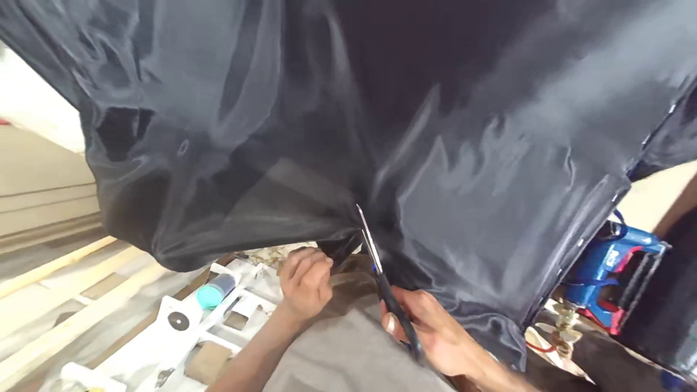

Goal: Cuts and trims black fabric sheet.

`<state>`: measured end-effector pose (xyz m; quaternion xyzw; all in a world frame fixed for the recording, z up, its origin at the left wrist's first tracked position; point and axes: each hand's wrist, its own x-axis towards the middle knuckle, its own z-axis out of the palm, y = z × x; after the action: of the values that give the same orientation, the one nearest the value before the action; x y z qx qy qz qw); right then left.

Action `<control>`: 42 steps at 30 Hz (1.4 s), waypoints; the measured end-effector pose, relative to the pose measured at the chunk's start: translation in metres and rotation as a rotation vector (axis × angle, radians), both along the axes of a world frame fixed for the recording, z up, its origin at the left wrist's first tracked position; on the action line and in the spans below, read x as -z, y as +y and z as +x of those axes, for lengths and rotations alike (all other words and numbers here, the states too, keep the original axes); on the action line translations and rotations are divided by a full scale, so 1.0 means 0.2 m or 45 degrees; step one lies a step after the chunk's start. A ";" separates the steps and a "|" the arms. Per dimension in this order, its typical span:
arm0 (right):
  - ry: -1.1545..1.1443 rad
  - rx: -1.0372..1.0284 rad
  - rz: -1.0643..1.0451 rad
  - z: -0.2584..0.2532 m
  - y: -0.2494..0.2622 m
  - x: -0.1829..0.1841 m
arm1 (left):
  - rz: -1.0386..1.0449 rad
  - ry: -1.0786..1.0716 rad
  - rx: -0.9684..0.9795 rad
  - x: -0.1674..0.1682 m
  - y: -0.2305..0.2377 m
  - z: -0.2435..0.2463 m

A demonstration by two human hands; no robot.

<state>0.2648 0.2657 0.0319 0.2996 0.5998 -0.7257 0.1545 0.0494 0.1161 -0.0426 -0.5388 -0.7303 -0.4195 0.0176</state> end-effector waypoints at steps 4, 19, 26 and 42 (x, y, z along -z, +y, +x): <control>0.068 0.151 -0.032 -0.02 -0.02 0.01 | 0.032 0.009 0.001 0.01 -0.01 0.03; 0.104 0.394 -0.230 -0.29 0.09 0.00 | 0.020 -0.064 0.084 0.03 -0.17 0.05; 0.042 0.380 -0.191 -0.36 0.10 -0.02 | -0.007 -0.390 -0.040 -0.01 -0.21 -0.07; 0.186 0.254 -0.214 -0.39 0.11 0.06 | -0.585 -0.724 0.113 -0.05 -0.20 -0.24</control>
<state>0.1859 0.2878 0.0204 0.2901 0.5137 -0.8050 0.0621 0.0009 0.0765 -0.0332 -0.4218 -0.7570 -0.3778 -0.3260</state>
